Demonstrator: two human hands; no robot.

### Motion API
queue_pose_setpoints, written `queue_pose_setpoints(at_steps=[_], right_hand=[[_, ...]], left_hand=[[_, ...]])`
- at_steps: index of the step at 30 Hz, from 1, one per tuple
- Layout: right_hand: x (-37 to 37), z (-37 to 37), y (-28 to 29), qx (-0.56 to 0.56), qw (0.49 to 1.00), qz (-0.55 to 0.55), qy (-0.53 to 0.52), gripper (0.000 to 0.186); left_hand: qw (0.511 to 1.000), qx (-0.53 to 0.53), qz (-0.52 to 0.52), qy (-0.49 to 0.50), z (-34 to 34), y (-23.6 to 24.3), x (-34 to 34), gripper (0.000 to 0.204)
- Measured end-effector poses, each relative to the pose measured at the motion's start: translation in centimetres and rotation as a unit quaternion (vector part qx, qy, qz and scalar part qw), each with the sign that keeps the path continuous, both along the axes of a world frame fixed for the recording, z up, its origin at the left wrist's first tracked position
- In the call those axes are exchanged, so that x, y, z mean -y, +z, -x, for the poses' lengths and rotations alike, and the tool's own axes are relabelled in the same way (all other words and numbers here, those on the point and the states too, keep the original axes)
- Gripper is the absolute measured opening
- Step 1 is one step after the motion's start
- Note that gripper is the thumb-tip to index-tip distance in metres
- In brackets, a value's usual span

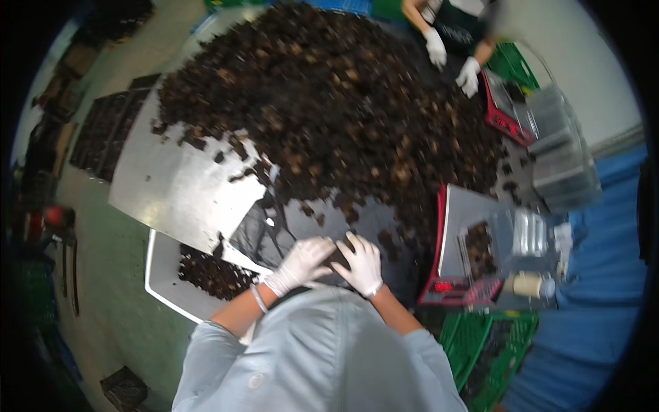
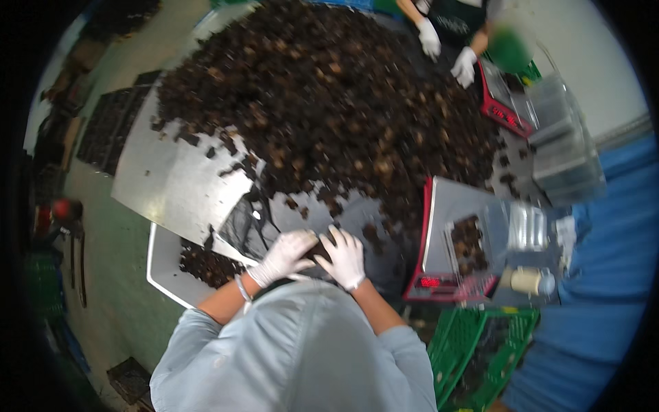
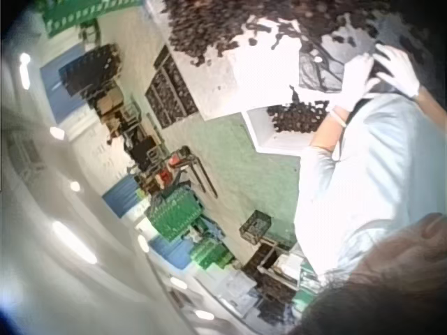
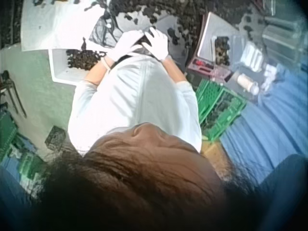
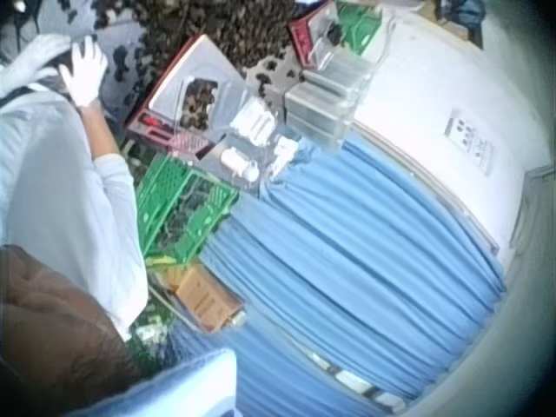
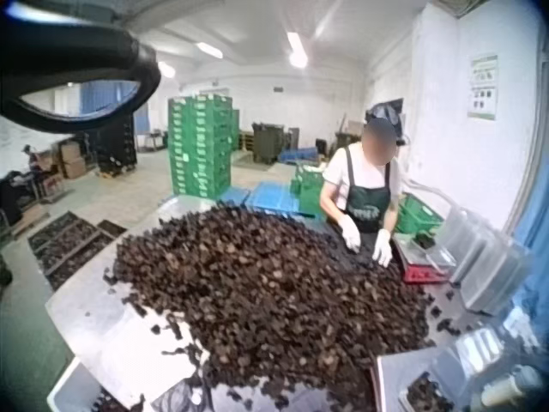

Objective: The person sorts through a large pile of dried mushrooms on a metal table, placing them into plastic containers and then weighing the containers on a digital scale before moving them aside.

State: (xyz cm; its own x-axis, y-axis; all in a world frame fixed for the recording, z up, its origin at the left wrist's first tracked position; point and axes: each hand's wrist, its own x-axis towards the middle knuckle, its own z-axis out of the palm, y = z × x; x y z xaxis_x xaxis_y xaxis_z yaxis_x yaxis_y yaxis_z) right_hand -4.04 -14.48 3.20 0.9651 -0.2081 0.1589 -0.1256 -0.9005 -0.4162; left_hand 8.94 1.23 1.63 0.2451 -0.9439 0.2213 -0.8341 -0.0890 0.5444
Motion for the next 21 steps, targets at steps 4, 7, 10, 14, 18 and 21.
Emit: queue_pose_setpoints(at_steps=[4,7,10,14,18,21], right_hand=[[0.1,-0.3,0.6,-0.03,0.998,0.048,0.002,0.063],[0.4,0.3,0.0,-0.006,0.997,0.051,0.055,0.052],[0.6,1.5,-1.6,0.027,0.991,0.082,0.1,0.04],[1.5,1.2,-1.5,0.03,0.991,0.101,0.077,0.032],[1.9,0.1,-1.3,0.044,0.995,0.028,0.081,0.032],[2.9,0.0,-1.7,0.068,0.996,-0.053,0.035,0.031]], left_hand=[[0.999,0.028,0.026,-0.014,-0.1,-0.6,0.8,0.058],[0.996,0.076,0.03,-0.023,0.4,-0.8,0.0,0.052],[0.995,0.094,0.031,-0.025,0.7,-2.7,-0.7,0.048],[0.994,0.089,0.05,-0.035,0.7,-1.8,0.4,0.049],[0.997,0.069,0.046,0.005,0.7,-2.7,0.8,0.041],[1.0,0.012,0.015,0.015,0.7,-1.8,1.8,0.034]])
